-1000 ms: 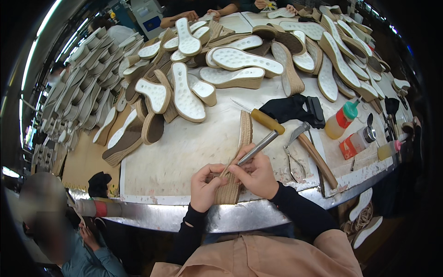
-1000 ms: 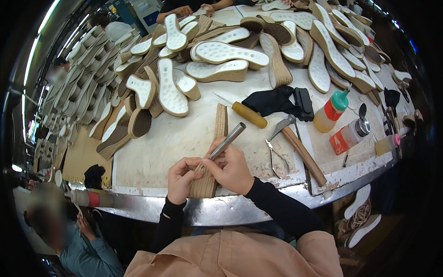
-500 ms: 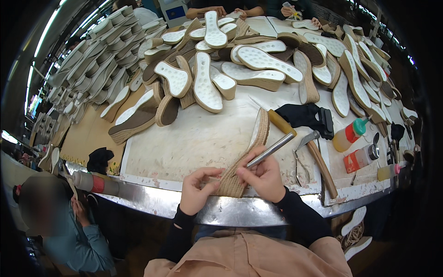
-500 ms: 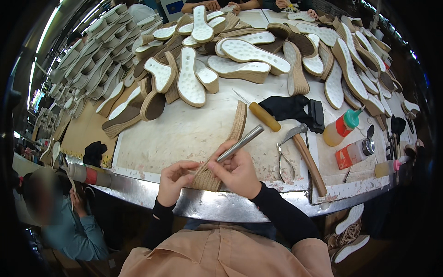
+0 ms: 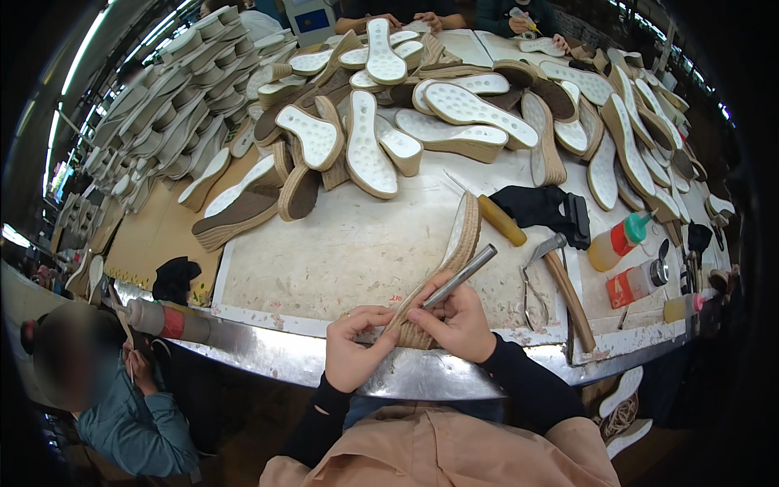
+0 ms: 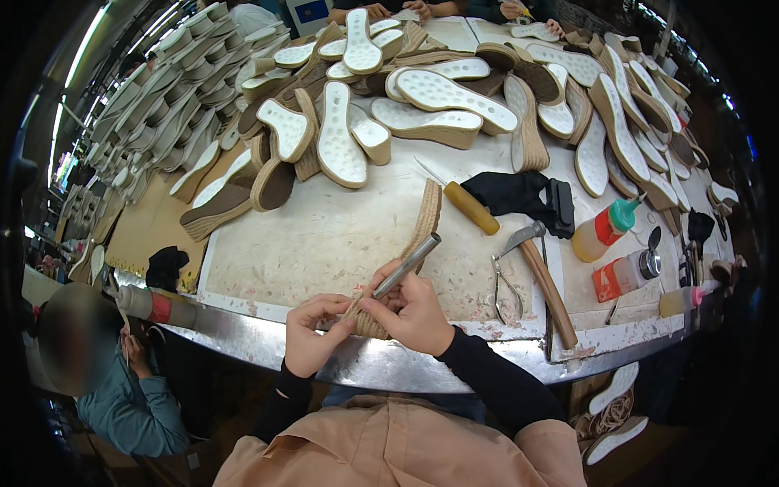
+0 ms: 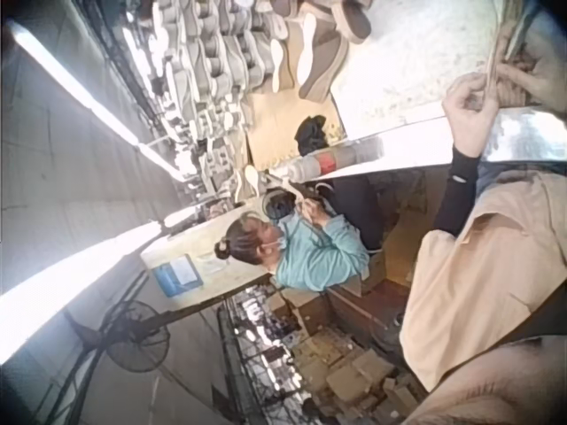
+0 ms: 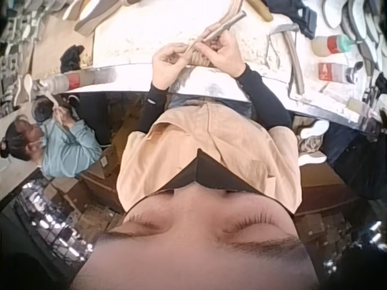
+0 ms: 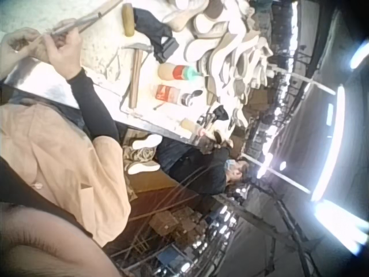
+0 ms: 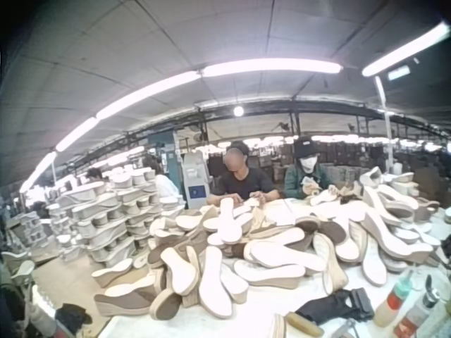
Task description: The person uses a metal awl to repeatedly puncture and pull a cord through the side of a shoe sole. They hold the sole with one hand and manipulate the tool with the other, working on the same unit throughout the clip.
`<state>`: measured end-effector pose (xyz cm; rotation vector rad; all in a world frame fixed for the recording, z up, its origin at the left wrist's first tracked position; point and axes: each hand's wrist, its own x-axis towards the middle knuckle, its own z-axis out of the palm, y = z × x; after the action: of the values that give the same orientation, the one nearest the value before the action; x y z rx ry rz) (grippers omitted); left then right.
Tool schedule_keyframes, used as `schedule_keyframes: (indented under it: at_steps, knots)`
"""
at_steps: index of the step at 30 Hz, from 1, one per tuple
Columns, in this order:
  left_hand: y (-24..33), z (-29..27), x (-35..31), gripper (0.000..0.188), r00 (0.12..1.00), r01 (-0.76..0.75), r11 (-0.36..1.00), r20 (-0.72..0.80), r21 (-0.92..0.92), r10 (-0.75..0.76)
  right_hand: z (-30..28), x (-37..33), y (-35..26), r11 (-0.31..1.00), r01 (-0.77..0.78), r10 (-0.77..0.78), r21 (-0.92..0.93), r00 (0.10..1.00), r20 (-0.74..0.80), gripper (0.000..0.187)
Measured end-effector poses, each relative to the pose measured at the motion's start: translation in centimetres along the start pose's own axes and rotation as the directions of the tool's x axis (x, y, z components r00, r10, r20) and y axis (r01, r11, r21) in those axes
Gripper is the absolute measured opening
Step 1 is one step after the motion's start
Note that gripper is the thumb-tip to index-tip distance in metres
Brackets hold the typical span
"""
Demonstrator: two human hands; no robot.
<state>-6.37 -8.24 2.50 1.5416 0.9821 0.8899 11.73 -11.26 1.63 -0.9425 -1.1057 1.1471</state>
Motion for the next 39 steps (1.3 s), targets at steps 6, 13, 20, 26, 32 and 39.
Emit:
schedule_keyframes:
  at_steps: [6, 13, 20, 26, 32, 39]
  knots:
    - [-0.1, 0.5, 0.4, 0.014, 0.998, -0.048, 0.999, -0.037, 0.011, 0.049, 0.7, 0.5, 0.0, 0.997, 0.002, 0.000, 0.079, 1.000, -0.030, 0.026]
    - [-1.0, 0.9, 0.4, 0.008, 0.990, 0.096, 0.988, -0.090, -0.122, -0.108, 1.0, 1.0, -0.7, 0.995, -0.088, 0.086, -0.041, 0.995, -0.060, 0.025]
    - [-1.9, 1.3, -0.2, 0.015, 0.994, 0.010, 0.990, -0.106, -0.143, -0.025, 0.3, 0.8, -1.3, 0.949, -0.213, 0.237, 0.230, 0.968, -0.079, 0.026]
    - [-1.4, 0.7, -0.7, 0.025, 0.996, -0.078, 0.990, -0.040, -0.119, 0.073, 0.7, 0.7, -0.7, 0.987, -0.125, 0.129, 0.102, 0.991, -0.032, 0.027]
    - [-1.3, 1.1, -0.4, 0.022, 0.994, -0.087, 0.994, -0.067, -0.069, 0.083, 0.9, 0.7, -0.8, 0.983, -0.173, 0.177, 0.057, 0.981, -0.082, 0.028]
    - [-1.8, 1.9, 0.3, 0.011, 0.994, -0.005, 0.978, -0.110, -0.209, -0.018, 1.3, 1.2, -0.6, 0.995, -0.088, 0.084, -0.036, 0.990, -0.111, 0.031]
